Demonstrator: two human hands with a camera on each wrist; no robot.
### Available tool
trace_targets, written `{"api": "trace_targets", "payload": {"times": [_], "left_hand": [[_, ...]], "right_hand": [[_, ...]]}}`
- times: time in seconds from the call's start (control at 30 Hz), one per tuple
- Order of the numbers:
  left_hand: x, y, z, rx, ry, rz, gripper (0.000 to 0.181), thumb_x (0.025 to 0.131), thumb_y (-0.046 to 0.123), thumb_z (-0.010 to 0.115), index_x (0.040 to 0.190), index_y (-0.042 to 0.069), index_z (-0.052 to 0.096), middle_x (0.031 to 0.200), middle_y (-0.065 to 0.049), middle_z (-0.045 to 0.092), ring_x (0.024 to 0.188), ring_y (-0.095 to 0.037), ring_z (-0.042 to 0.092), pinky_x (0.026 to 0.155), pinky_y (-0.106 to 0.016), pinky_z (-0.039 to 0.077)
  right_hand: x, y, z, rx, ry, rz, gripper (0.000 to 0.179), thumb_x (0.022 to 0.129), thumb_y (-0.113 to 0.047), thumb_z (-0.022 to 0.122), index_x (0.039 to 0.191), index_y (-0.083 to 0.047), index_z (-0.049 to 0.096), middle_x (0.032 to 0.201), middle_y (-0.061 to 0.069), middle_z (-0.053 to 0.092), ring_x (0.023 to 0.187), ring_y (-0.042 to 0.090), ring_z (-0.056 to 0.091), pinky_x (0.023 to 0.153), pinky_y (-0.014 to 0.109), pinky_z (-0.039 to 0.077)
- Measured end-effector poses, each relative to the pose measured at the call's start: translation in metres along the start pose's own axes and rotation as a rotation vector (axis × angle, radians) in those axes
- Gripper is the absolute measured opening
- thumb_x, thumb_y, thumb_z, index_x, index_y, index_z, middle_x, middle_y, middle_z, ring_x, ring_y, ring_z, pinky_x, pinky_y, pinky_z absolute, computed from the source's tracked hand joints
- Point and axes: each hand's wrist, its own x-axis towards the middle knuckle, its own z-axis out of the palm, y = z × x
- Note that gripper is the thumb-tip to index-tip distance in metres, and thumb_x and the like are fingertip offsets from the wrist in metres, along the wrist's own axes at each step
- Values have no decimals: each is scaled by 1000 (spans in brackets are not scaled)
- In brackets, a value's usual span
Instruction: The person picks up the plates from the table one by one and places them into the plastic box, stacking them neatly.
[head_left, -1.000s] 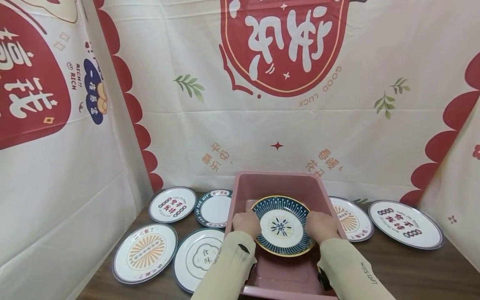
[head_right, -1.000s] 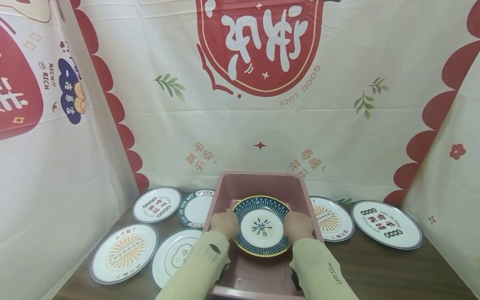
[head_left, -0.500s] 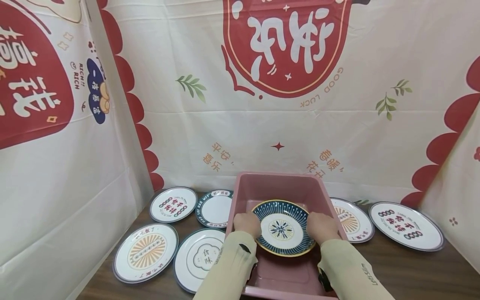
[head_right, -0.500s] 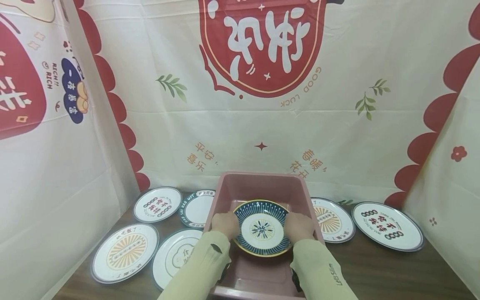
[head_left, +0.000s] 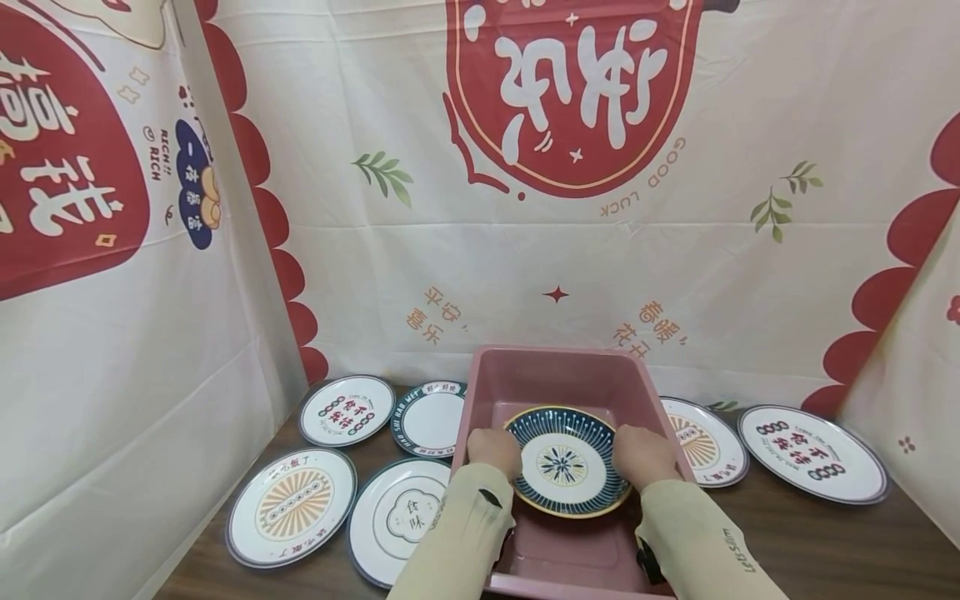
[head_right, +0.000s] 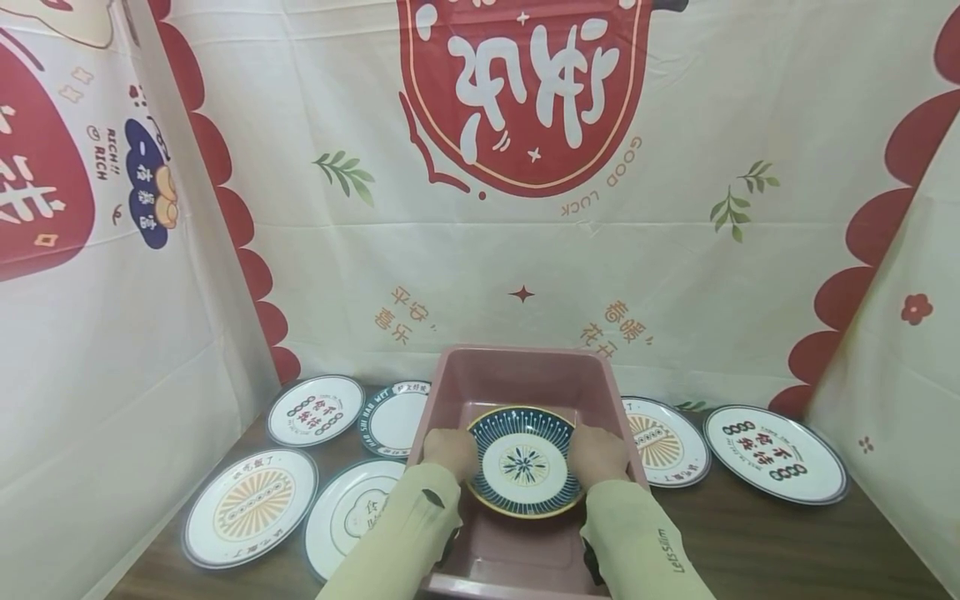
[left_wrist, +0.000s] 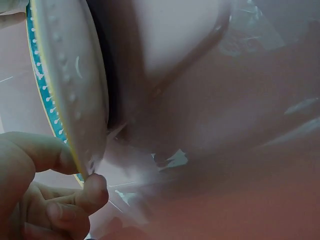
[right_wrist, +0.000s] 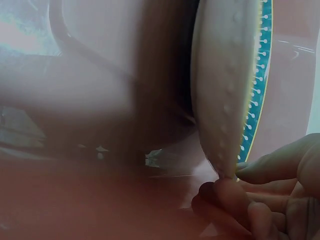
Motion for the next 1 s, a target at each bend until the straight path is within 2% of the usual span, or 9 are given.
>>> {"api": "trace_targets", "payload": {"times": [0.27,0.4,0.47,0.57,0.67,0.77,0.87,0.93,1.0], "left_hand": [[0,0,-3,0,-2,0,24,85,32,58,73,13,67,67,0,60,61,-12,56,56,-33,47],[2,0,-2,-20,4,-3,24,86,31,58,72,13,66,65,-1,59,59,-13,55,56,-33,47],[4,0,-2,-66,12,-12,23,85,30,58,74,12,65,66,-1,58,60,-13,55,57,-34,48],[8,0,-1,-156,32,-31,21,84,29,59,82,9,64,69,-3,58,63,-15,56,60,-35,48],[9,0,-2,-221,50,-50,27,84,29,60,97,5,62,74,-5,59,67,-17,57,62,-36,48],[8,-1,-4,-209,41,-51,38,85,31,59,111,3,59,76,-7,60,68,-18,58,62,-36,49],[6,-2,-5,-216,39,-49,41,85,31,58,114,2,58,76,-7,60,68,-18,58,62,-36,49],[5,-4,-6,-249,35,-43,35,84,30,59,107,3,61,74,-6,59,67,-18,57,65,-38,49],[4,-8,-9,-312,24,-29,25,84,28,59,94,6,64,71,-4,59,65,-17,56,66,-40,48]], "right_hand": [[2,-2,-2,20,1,16,9,81,-2,53,82,2,60,77,15,59,68,28,53,64,50,47],[3,-2,-3,27,4,14,10,82,-1,52,83,4,60,77,16,59,68,28,54,64,49,47],[3,-2,-4,38,13,12,9,82,0,52,82,4,60,76,16,59,67,27,55,64,49,47],[5,-2,-5,65,27,19,9,82,1,52,80,3,60,74,15,59,65,26,54,63,48,47],[6,-1,-5,85,36,27,10,83,1,51,78,2,59,73,13,58,64,25,53,63,47,47],[6,-2,-6,85,36,29,11,84,0,50,78,1,59,73,13,58,64,25,53,64,47,47],[7,-3,-5,85,39,25,11,84,1,50,79,2,59,74,14,59,65,25,53,64,48,47],[8,-5,-6,93,38,21,9,83,1,51,81,3,59,74,13,58,64,24,53,63,46,47],[10,-9,-10,162,18,27,8,84,1,50,82,3,58,72,13,58,59,24,55,57,42,49]]}}
